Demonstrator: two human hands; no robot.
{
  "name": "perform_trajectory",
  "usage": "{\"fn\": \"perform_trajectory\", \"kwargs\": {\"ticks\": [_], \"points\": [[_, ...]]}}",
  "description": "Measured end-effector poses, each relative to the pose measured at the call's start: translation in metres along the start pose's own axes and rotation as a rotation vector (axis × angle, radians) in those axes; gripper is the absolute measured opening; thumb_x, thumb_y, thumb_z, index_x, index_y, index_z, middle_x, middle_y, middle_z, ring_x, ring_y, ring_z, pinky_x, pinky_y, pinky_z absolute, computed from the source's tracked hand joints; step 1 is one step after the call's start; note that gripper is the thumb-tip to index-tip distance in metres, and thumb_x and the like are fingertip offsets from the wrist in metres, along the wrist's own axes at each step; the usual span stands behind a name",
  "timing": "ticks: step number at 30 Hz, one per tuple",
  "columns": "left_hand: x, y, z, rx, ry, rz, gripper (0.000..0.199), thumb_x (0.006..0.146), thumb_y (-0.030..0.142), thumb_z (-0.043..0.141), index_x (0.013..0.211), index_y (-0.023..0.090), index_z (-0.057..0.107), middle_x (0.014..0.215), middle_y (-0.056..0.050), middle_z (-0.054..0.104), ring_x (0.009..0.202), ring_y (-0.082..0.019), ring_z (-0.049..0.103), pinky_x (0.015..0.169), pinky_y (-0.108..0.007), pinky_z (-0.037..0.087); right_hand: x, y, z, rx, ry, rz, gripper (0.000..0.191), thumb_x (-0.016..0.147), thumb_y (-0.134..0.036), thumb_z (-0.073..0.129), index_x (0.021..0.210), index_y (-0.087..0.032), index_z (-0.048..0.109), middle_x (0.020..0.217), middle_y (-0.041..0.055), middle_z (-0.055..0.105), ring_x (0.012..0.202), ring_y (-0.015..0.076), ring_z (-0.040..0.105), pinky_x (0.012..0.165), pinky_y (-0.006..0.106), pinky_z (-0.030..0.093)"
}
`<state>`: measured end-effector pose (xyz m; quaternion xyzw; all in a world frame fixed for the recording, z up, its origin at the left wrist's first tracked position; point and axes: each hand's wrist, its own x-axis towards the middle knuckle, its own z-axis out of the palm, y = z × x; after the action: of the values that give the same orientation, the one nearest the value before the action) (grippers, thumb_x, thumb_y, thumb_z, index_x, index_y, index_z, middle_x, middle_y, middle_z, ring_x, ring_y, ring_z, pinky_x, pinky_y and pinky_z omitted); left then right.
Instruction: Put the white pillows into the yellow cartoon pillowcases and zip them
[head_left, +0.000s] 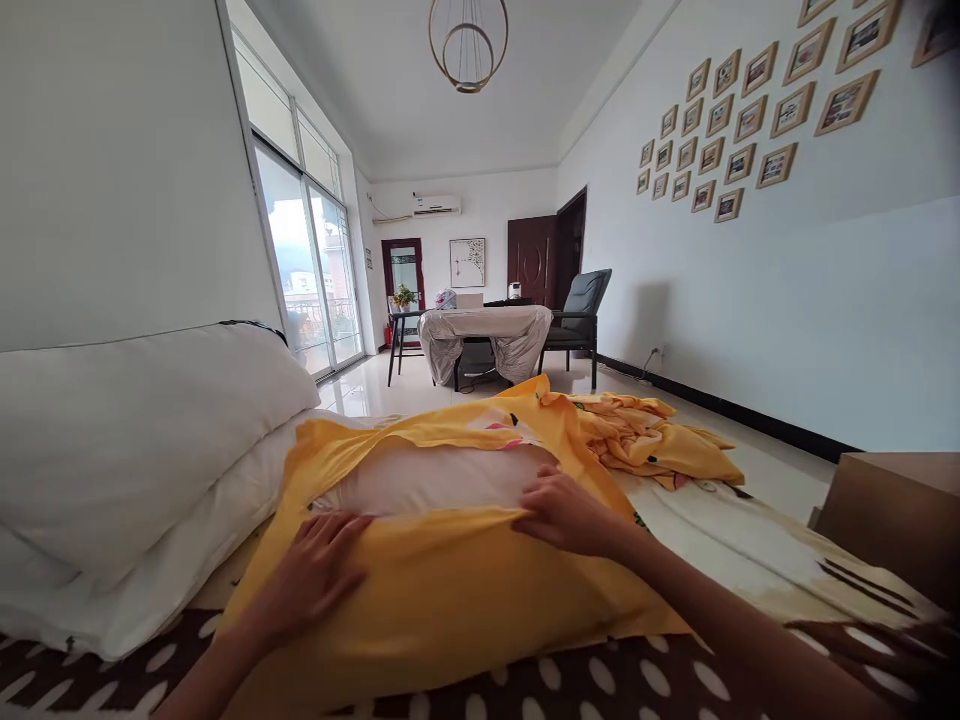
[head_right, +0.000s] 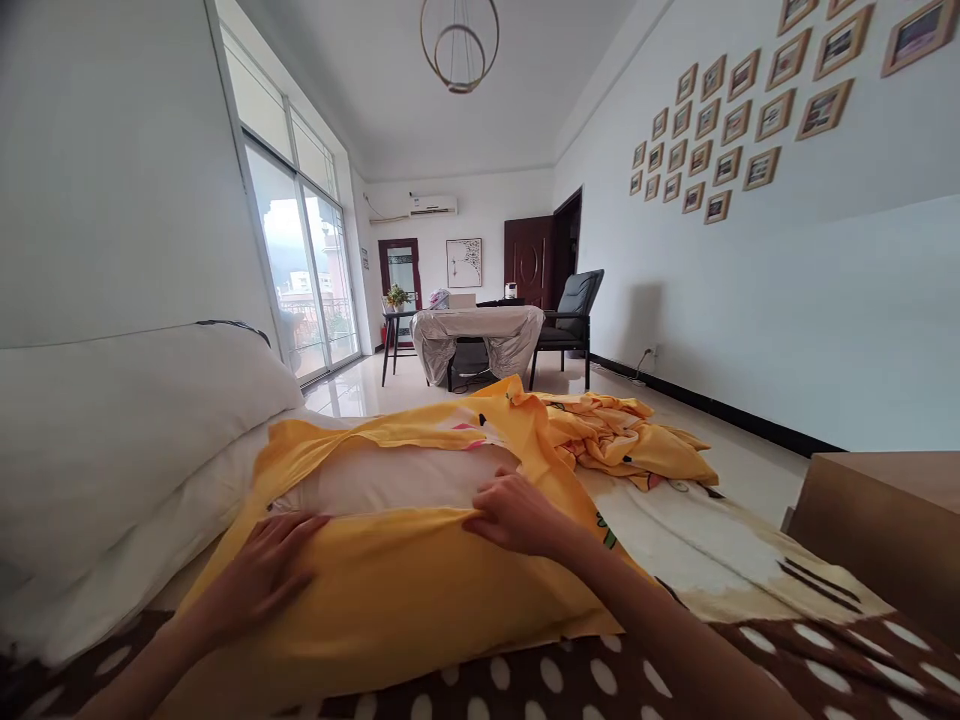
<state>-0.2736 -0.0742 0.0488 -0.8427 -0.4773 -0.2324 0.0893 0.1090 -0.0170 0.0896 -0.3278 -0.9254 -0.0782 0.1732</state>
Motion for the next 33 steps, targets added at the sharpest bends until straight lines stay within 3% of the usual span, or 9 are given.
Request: {"fn": "perform_trajectory", "kwargs": {"ticks": [3,6,10,12,15,19,24,30,33], "points": [[0.032,-0.017,0.005,-0.071,-0.123,-0.158,0.044,0.084,0.056,0.038,0.09,0.02,0.063,0.087,-0.005,0.064,0.083,-0.022,0.055,0.081,-0.036,0.044,0.025,0.011,-0.028,0.085,-0.05,-0.005,0.044,0.088,-0.039,0.05,0.05,-0.017,0.044,0.058,-0.001,0.049,0.052,0.0091,0.039,0.055,0.024,0.027],[0.073,-0.018,-0.017,-0.14,-0.143,-0.243,0.053,0.079,0.062,0.04,0.047,0.02,0.04,0.049,0.002,0.036,0.054,-0.013,0.037,0.054,-0.028,0.034,0.036,0.017,-0.053,0.0,0.056,0.043,0.04,0.087,-0.036,0.05,0.052,-0.017,0.047,0.065,0.0002,0.052,0.055,0.0092,0.041,0.054,0.024,0.023],[0.111,0.012,-0.057,-0.127,0.232,-0.353,0.05,0.086,0.055,0.031,0.047,0.024,0.033,0.053,0.002,0.024,0.056,-0.013,0.026,0.053,-0.028,0.025,0.045,0.011,-0.06,-0.256,0.313,0.285,0.033,0.088,-0.029,0.043,0.06,-0.017,0.056,0.073,0.0031,0.055,0.059,0.0112,0.043,0.056,0.026,0.022],[0.122,0.028,-0.072,-0.093,0.328,-0.377,0.047,0.088,0.05,0.028,0.048,0.026,0.035,0.054,0.001,0.027,0.056,-0.014,0.027,0.053,-0.029,0.025,0.046,0.007,-0.051,-0.319,0.307,0.295,0.031,0.088,-0.027,0.043,0.064,-0.016,0.06,0.075,0.0046,0.057,0.061,0.0122,0.045,0.056,0.027,0.022],[0.127,0.04,-0.087,-0.059,0.247,-0.312,0.046,0.083,0.052,0.043,0.046,0.026,0.033,0.051,0.001,0.03,0.053,-0.014,0.03,0.056,-0.03,0.025,0.036,0.007,-0.039,-0.352,0.22,0.216,0.034,0.09,-0.028,0.041,0.068,-0.016,0.063,0.076,0.0053,0.059,0.061,0.0119,0.046,0.056,0.027,0.02],[0.113,0.033,-0.094,0.021,0.187,-0.295,0.052,0.076,0.055,0.052,0.044,0.024,0.027,0.048,0.002,0.03,0.051,-0.013,0.028,0.057,-0.031,0.023,0.02,0.019,-0.045,-0.409,0.302,0.259,0.039,0.091,-0.035,0.039,0.066,-0.016,0.062,0.071,0.0054,0.057,0.056,0.0112,0.042,0.054,0.028,0.017],[0.096,0.02,-0.063,-0.055,0.135,-0.367,0.056,0.077,0.062,0.048,0.047,0.021,0.025,0.05,0.004,0.025,0.055,-0.012,0.028,0.057,-0.029,0.022,0.02,0.024,-0.044,-0.317,0.378,0.276,0.043,0.091,-0.042,0.039,0.063,-0.016,0.059,0.073,0.0053,0.057,0.057,0.0111,0.044,0.054,0.027,0.021],[0.059,0.025,0.027,-0.133,-0.158,-0.386,0.048,0.086,0.056,0.033,0.059,0.02,0.048,0.059,-0.001,0.055,0.061,-0.016,0.051,0.058,-0.027,0.029,-0.011,0.016,0.036,-0.051,0.01,0.274,0.047,0.096,-0.041,0.03,0.069,-0.018,0.061,0.073,0.0049,0.062,0.063,0.014,0.052,0.057,0.026,0.028],[0.046,0.028,0.034,-0.127,-0.201,-0.392,0.046,0.089,0.052,0.029,0.063,0.021,0.051,0.066,-0.002,0.061,0.066,-0.018,0.056,0.061,-0.028,0.034,-0.021,0.019,0.041,0.082,-0.009,0.332,0.052,0.097,-0.042,0.022,0.069,-0.019,0.06,0.069,0.0034,0.062,0.064,0.0153,0.053,0.059,0.026,0.032]]}}
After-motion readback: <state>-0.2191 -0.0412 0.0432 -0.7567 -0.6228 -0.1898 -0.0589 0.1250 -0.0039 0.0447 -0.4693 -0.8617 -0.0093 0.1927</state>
